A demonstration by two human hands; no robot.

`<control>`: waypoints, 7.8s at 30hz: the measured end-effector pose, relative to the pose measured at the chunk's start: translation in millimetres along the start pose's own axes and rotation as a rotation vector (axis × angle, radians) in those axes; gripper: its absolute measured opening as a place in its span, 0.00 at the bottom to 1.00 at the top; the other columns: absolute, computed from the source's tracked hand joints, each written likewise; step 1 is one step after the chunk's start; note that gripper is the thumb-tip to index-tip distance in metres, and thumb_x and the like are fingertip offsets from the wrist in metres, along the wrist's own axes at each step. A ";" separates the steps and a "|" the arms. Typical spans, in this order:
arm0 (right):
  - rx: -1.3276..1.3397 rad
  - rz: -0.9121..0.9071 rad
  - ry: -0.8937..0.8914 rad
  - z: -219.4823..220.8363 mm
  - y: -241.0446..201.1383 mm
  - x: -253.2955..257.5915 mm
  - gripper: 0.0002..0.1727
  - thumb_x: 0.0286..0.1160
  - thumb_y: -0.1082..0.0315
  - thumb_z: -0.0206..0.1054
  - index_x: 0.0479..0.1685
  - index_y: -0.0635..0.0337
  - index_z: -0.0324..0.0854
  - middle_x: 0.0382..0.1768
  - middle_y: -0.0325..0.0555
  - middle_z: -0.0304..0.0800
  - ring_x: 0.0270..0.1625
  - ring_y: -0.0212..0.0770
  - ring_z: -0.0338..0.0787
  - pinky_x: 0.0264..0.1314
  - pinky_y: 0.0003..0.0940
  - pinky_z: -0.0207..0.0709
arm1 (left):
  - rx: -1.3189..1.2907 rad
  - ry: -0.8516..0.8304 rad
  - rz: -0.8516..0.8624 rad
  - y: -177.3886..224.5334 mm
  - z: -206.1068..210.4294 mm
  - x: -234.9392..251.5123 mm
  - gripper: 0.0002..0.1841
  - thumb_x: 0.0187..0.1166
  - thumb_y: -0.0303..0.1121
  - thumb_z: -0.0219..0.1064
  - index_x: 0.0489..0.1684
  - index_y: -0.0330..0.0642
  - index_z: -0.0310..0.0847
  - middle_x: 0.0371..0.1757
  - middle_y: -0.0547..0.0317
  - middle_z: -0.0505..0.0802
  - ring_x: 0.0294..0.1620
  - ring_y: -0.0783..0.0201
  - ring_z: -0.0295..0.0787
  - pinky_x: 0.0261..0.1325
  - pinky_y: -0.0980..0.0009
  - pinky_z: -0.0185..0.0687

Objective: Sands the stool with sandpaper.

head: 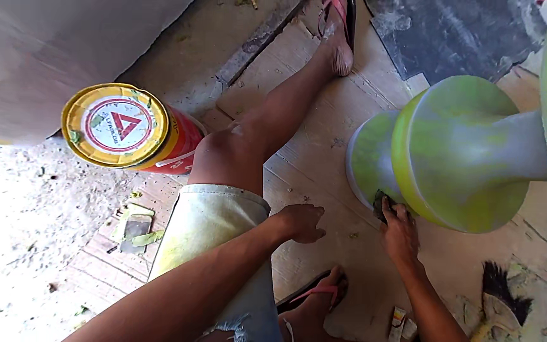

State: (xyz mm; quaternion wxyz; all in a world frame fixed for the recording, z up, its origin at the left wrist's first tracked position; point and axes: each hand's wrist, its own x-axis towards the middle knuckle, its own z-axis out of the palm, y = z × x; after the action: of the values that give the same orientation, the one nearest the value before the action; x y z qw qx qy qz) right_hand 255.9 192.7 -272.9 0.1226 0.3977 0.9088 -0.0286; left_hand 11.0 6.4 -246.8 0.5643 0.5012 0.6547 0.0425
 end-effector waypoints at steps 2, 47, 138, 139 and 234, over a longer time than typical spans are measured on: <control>0.072 -0.036 0.064 -8.5 6.5 -2.5 0.32 0.74 0.74 0.65 0.83 0.45 0.76 0.71 0.58 0.81 0.68 0.61 0.85 0.63 0.61 0.83 | -0.016 0.002 0.003 -0.5 -1.7 0.9 0.30 0.85 0.54 0.62 0.79 0.44 0.73 0.62 0.46 0.89 0.63 0.46 0.88 0.63 0.41 0.82; -0.030 0.046 0.021 3.7 4.2 16.2 0.40 0.74 0.80 0.64 0.92 0.52 0.62 0.86 0.58 0.67 0.68 0.68 0.86 0.57 0.70 0.82 | -0.036 -0.083 0.023 6.9 -5.6 9.9 0.30 0.85 0.53 0.63 0.78 0.41 0.73 0.63 0.43 0.88 0.64 0.43 0.87 0.62 0.38 0.81; 0.119 0.153 0.085 3.1 -31.2 28.6 0.37 0.76 0.72 0.65 0.89 0.42 0.67 0.77 0.60 0.78 0.70 0.65 0.84 0.66 0.65 0.78 | -0.042 -0.083 -0.079 -11.7 13.9 27.8 0.31 0.85 0.54 0.63 0.78 0.41 0.73 0.63 0.40 0.90 0.64 0.42 0.88 0.67 0.36 0.79; 0.135 0.141 0.074 0.2 -30.5 27.4 0.37 0.77 0.72 0.64 0.89 0.41 0.67 0.78 0.58 0.77 0.71 0.64 0.84 0.66 0.66 0.78 | -0.035 -0.085 -0.076 -11.1 13.1 27.5 0.31 0.85 0.54 0.63 0.79 0.41 0.73 0.63 0.41 0.90 0.64 0.42 0.89 0.67 0.37 0.80; 1.986 0.606 0.899 -96.8 28.6 -164.9 0.15 0.78 0.68 0.60 0.59 0.64 0.79 0.49 0.49 0.90 0.52 0.40 0.91 0.55 0.40 0.88 | 0.729 0.841 0.521 167.1 -7.0 45.8 0.60 0.63 0.53 0.79 0.96 0.37 0.45 0.97 0.36 0.42 0.98 0.42 0.29 0.97 0.48 0.33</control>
State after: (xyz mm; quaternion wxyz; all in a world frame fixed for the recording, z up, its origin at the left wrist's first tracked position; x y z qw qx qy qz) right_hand 365.2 108.6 -137.4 -0.5835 0.4972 0.3115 -0.5615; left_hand 113.6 124.8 -172.4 0.0208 0.7457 0.6497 0.1466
